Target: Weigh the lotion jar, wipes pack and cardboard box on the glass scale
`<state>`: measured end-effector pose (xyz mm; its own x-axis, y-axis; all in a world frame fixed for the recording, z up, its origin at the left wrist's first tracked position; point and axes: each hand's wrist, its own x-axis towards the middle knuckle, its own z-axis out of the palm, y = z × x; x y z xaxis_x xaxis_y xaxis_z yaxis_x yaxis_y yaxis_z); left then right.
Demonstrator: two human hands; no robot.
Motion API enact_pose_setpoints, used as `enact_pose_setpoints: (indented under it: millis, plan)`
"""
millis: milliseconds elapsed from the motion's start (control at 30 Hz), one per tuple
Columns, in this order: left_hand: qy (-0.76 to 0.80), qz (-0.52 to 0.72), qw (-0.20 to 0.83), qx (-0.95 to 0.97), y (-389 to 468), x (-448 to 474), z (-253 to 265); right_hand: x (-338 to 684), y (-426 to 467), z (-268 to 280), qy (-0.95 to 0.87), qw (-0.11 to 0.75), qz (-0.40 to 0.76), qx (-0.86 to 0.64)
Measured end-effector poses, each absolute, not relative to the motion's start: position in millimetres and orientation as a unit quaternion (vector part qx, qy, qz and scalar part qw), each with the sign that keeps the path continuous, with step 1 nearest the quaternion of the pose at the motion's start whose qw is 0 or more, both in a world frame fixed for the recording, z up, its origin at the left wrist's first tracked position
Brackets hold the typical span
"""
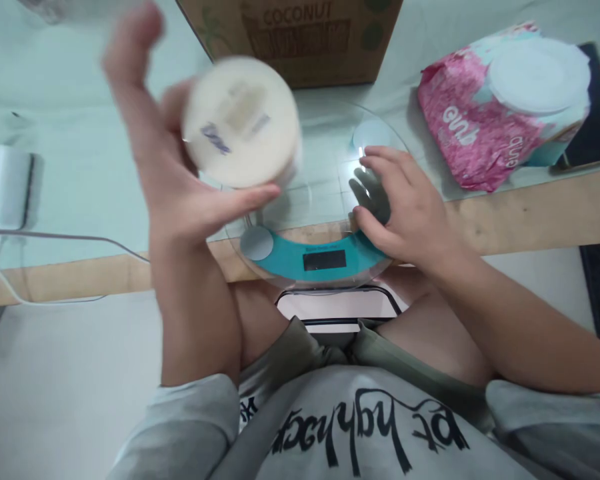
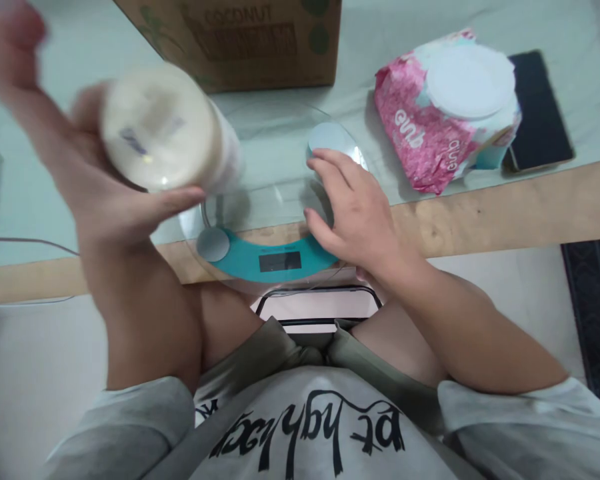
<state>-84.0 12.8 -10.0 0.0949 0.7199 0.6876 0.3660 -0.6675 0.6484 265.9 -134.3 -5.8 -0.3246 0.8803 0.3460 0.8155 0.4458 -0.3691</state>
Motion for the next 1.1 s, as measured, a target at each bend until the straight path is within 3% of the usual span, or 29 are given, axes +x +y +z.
enact_pose_setpoints:
  millis: [100, 167, 400, 500, 633, 767, 1100]
  plan:
    - [0.203, 0.449, 0.221, 0.842, -27.9, -24.7, 2.1, 268.4, -133.8, -7.0, -0.807, 0.266, 0.065, -0.523]
    - [0.172, 0.425, 0.247, 0.854, -52.4, 2.7, 11.9, 268.8, -133.7, -5.9, -0.815, 0.262, 0.075, -0.511]
    - [0.303, 0.296, 0.415, 0.805, -65.7, 10.3, 28.2, 265.7, -134.7, -2.3, -0.809, 0.247, 0.095, -0.525]
    - [0.315, 0.311, 0.491, 0.750, -51.9, -9.4, 19.1, 265.8, -134.2, -3.4, -0.804, 0.236, 0.096, -0.537]
    - [0.419, 0.443, 0.423, 0.670, -32.7, -27.4, -6.2, 264.4, -133.5, -4.4, -0.800, 0.218, 0.093, -0.552]
    - [0.504, 0.440, 0.326, 0.668, -30.3, -20.2, -20.3, 260.7, -133.7, -6.7, -0.791, 0.241, 0.075, -0.557]
    - [0.390, 0.478, 0.345, 0.707, -51.3, -15.0, 5.2, 259.9, -133.8, -7.1, -0.788, 0.242, 0.069, -0.562]
